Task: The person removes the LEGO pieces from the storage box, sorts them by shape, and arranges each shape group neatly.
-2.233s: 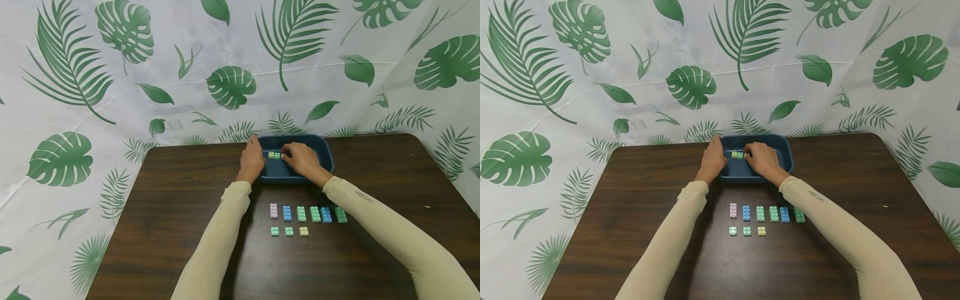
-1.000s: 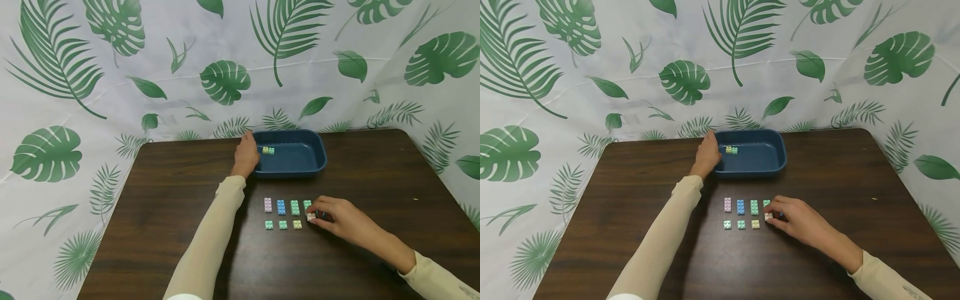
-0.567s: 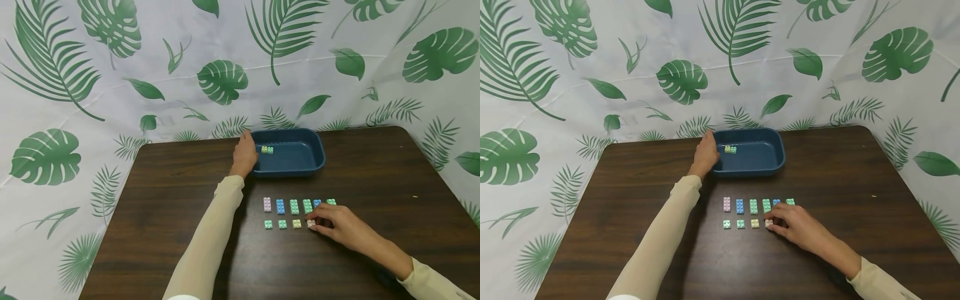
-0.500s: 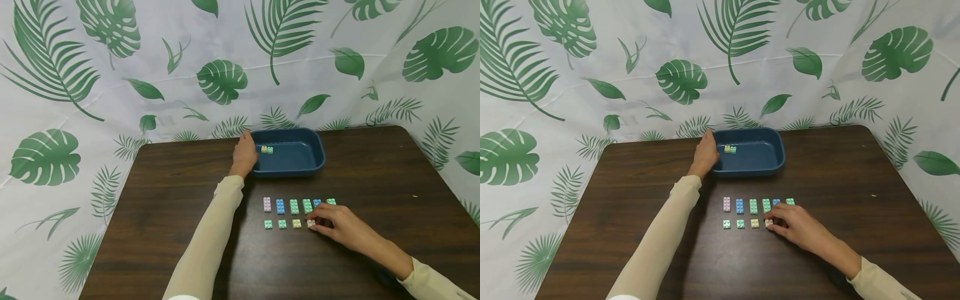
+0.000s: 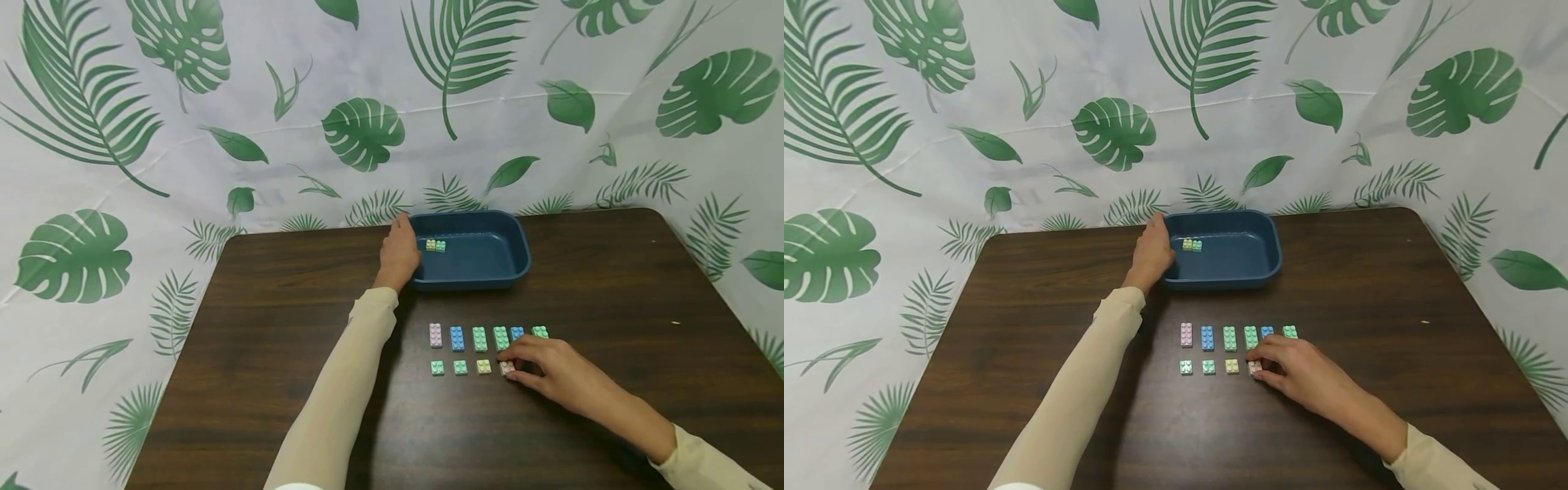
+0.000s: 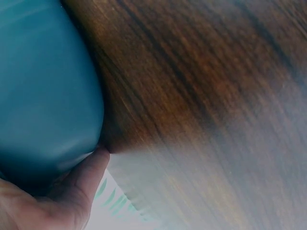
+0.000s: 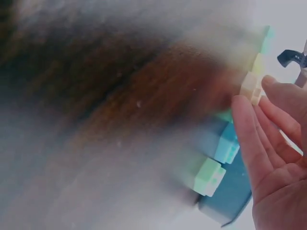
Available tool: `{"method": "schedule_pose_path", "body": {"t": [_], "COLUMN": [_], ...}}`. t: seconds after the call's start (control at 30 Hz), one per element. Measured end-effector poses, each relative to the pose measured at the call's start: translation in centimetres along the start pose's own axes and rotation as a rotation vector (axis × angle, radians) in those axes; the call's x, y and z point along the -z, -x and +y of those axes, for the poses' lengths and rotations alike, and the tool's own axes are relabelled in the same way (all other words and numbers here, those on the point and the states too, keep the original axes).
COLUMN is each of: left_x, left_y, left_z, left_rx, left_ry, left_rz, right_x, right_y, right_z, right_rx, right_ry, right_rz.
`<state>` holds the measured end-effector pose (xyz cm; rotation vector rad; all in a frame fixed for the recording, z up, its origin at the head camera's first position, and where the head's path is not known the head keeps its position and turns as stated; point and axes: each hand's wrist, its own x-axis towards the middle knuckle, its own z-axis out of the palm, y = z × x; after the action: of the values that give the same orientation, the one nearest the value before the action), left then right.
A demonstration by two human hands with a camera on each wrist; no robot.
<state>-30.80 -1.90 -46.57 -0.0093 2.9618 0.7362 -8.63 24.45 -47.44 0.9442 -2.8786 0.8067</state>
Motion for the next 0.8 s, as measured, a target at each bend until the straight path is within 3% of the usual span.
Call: {"method": "schedule_pose_path", "body": {"t": [0.13, 0.37, 0.6, 0.7, 0.8], "left_x": [0.1, -0.1, 0.0, 0.1, 0.2], "left_y": [0.0, -0.3, -0.4, -0.4, -0.3], "left_z": [-0.1, -0.3, -0.2, -0.1, -0.2], "left_rx": [0.003, 0.006, 0.001, 0.002, 0.007], "left_ry": [-0.004, -0.019, -0.023, -0.021, -0.017], "left_rz": [-0.003, -0.012, -0.016, -0.026, -0.027], "right_x": [0.8, 3.6, 5.3, 5.4, 5.5], "right_y": [-0.1, -2.0, -7.3, -10.1, -13.2], "right_z": [-0.7, -2.4, -3.3, -3.1, -2.3], "right_rx": [-0.011, 0.076, 0.08, 0.051, -0.002], "right_ry": [0.035, 0.103, 0.148, 0.127, 0.103], "right_rz": [0.011, 0.116, 0.25, 0.304, 0.302]}}
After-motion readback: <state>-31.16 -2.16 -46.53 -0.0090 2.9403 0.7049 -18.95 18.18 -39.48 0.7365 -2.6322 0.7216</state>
